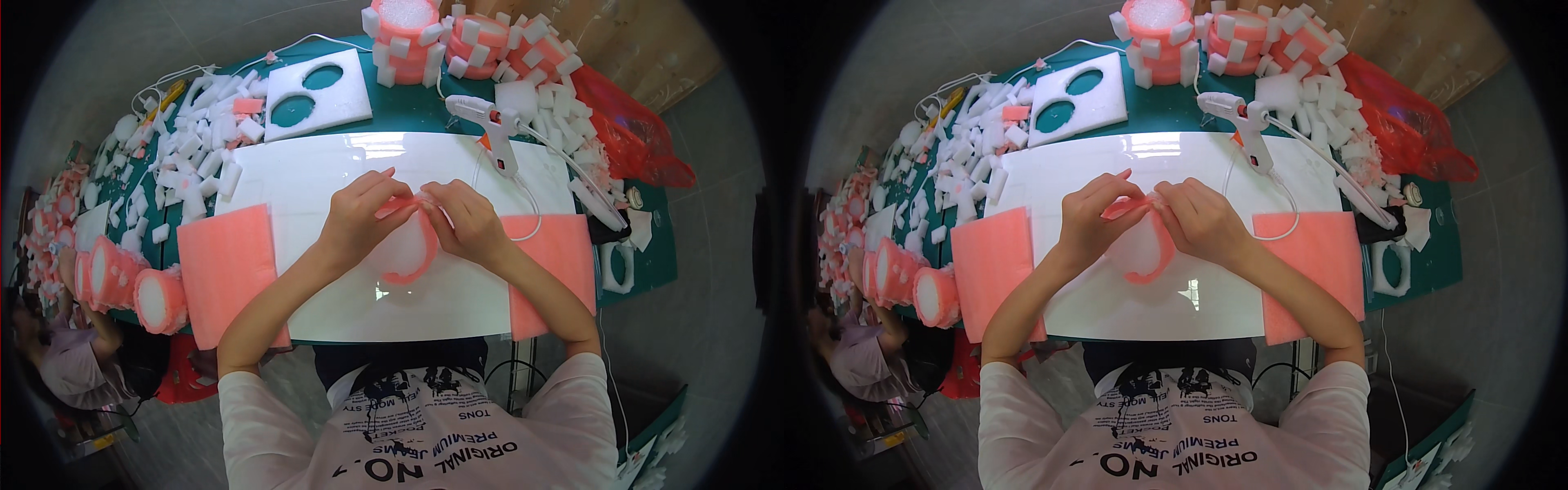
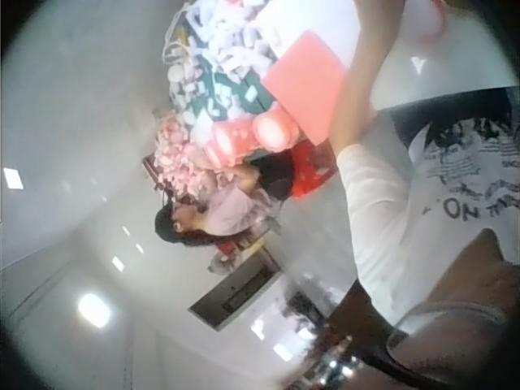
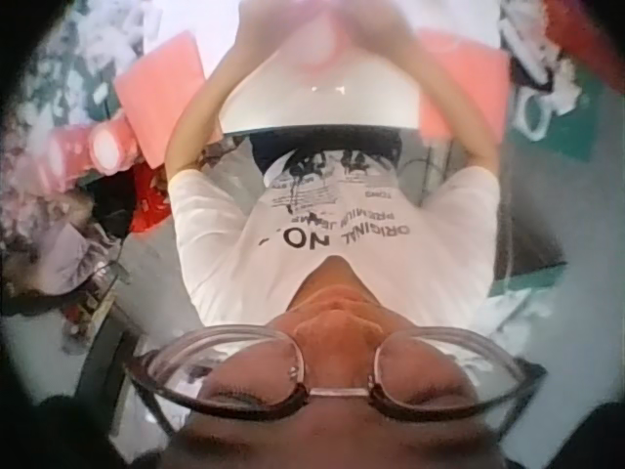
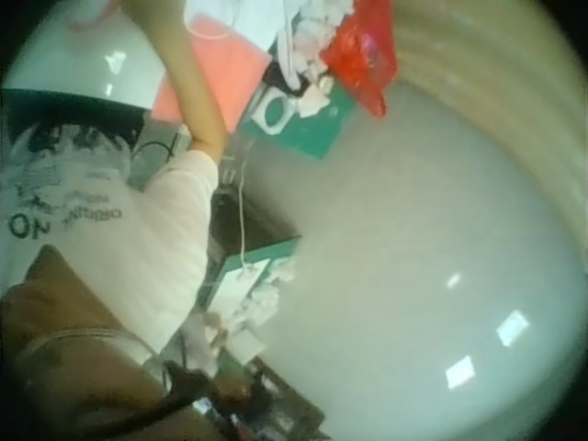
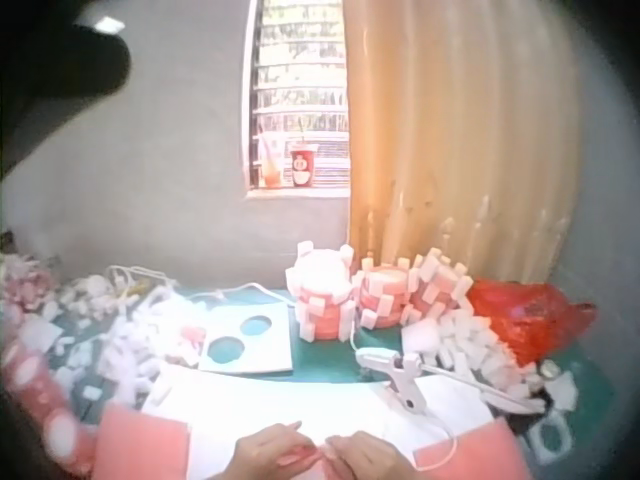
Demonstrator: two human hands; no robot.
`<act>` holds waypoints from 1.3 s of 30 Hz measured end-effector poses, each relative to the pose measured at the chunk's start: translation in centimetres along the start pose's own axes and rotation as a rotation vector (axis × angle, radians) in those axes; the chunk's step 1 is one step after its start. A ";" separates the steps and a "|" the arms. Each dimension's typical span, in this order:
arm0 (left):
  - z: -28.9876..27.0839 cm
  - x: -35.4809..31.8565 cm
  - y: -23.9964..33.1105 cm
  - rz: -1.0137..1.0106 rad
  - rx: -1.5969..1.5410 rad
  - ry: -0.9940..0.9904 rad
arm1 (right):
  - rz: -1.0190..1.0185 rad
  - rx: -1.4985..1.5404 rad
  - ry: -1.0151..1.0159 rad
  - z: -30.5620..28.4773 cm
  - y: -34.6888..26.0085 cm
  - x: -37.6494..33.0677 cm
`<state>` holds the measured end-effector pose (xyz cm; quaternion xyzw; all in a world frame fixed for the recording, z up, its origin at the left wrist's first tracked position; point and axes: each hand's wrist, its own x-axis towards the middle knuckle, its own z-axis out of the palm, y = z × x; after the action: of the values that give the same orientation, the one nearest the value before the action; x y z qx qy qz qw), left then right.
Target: Using a hot glue gun to attach small white foam blocks onto a pink foam ring to assemble a product.
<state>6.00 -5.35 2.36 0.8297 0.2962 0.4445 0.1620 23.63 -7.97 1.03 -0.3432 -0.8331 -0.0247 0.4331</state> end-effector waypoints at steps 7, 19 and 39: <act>0.1 0.1 -0.2 0.098 0.055 -0.009 | 0.118 0.065 -0.018 -0.1 -0.5 0.2; -1.5 0.9 -0.7 -0.192 -0.315 -0.244 | 0.017 0.245 0.034 -0.3 0.6 0.5; -2.3 0.7 0.0 -0.875 -1.010 -0.754 | -0.288 0.024 0.029 -1.7 0.2 1.4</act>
<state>4.41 -4.92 4.02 0.5579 0.2833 0.1083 0.7725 24.40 -7.64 3.03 -0.2145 -0.8676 -0.0818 0.4411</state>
